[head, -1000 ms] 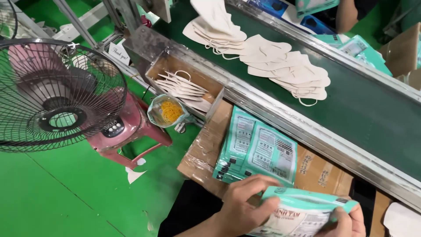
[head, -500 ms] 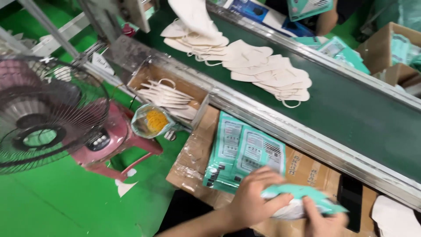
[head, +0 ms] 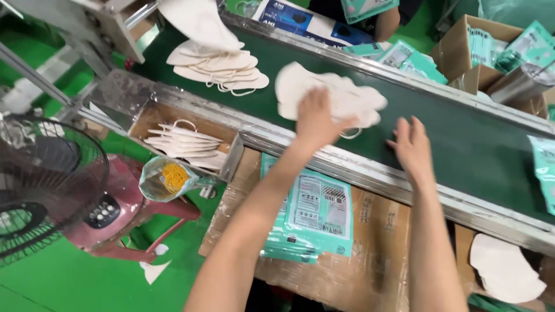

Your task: Packing stacks of face masks into individual green plastic pouches in a manufacturing setting.

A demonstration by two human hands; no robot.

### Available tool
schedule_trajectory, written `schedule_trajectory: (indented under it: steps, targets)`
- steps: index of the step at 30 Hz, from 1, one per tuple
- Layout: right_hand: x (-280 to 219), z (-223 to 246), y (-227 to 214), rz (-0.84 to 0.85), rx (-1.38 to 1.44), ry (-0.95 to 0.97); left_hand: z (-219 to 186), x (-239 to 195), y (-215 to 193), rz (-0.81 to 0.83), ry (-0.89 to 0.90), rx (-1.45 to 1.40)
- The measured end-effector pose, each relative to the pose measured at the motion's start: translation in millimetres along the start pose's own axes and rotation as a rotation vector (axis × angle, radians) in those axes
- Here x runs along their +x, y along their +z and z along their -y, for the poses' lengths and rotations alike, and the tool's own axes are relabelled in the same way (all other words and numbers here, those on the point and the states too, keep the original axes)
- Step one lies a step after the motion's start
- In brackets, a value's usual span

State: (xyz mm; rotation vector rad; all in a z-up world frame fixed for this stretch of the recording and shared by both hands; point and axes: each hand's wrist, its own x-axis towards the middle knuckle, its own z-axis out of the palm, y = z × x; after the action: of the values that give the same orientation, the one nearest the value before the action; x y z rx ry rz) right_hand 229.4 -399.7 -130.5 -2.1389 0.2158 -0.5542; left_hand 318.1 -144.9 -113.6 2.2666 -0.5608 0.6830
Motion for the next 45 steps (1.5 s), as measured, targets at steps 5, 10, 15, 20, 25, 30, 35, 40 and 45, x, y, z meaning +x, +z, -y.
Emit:
schedule_trajectory:
  steps: [5,10,15,20,25,30,35,40,45]
  targets:
    - [6,75,11,0.096,0.513,0.129,-68,-18,-40,0.184,0.160,-0.153]
    - [-113,175,-96,0.115,0.937,0.141,-111,-40,-79,0.042,0.191,-0.440]
    - [-251,124,-160,-0.240,0.001,-0.202,-195,-137,-125,0.190,0.323,-0.753]
    - [-327,37,-123,-0.188,0.013,0.058,-201,-220,-85,0.220,0.270,-0.698]
    - [-337,32,-114,0.079,0.028,0.227,-175,-273,-33,0.747,-0.027,-0.660]
    - [-319,58,-127,-0.032,-0.148,0.096,-183,-251,-37,0.834,-0.039,-0.859]
    - [-325,44,-128,-0.101,0.101,0.272,-192,-236,-58,0.761,-0.015,-0.902]
    - [-322,68,-113,-0.134,0.301,0.118,-182,-262,-44,0.865,-0.075,-0.803]
    - [-335,27,-116,-0.176,0.166,0.098,-172,-266,-36,0.901,-0.133,-0.821]
